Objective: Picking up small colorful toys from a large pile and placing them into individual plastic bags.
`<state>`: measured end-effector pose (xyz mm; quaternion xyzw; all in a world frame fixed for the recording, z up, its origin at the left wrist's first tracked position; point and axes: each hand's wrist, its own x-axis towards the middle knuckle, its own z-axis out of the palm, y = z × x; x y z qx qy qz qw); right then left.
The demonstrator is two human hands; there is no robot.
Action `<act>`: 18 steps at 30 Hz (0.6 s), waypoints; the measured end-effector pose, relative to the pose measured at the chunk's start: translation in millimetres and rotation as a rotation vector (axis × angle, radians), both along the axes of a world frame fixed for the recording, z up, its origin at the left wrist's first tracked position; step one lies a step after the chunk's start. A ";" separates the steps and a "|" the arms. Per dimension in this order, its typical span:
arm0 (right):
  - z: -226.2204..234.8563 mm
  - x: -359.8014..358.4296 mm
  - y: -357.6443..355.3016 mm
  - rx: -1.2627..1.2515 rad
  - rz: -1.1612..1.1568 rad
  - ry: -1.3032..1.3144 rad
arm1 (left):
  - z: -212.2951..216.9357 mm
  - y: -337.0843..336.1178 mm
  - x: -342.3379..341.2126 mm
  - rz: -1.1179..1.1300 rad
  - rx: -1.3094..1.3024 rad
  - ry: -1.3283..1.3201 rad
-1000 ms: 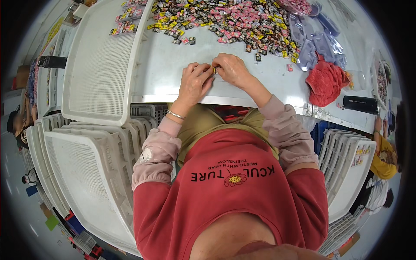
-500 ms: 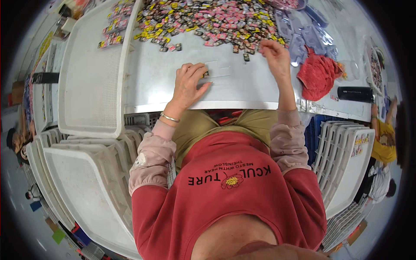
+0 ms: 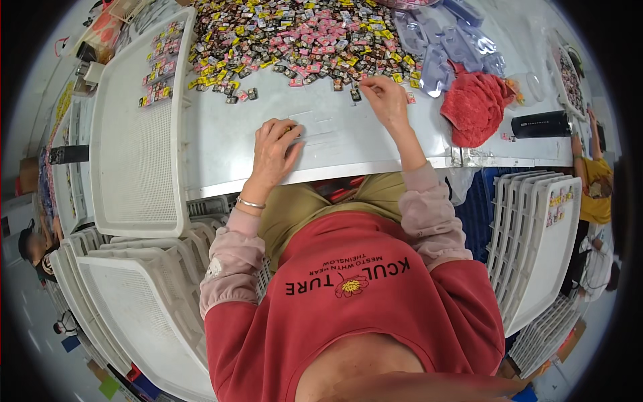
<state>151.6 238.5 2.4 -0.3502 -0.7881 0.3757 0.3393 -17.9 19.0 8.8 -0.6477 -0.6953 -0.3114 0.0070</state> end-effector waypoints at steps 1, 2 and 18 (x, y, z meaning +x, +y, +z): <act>0.7 -9.2 -0.2 -0.001 0.003 0.002 | -4.0 -0.8 -0.8 -0.002 0.010 0.011; 1.1 -19.7 0.9 0.059 0.082 -0.094 | -4.9 0.0 -0.8 -0.003 0.009 0.014; 7.8 -34.1 -58.1 -0.003 0.351 -0.147 | -1.0 -2.4 -6.7 -0.017 0.009 -0.217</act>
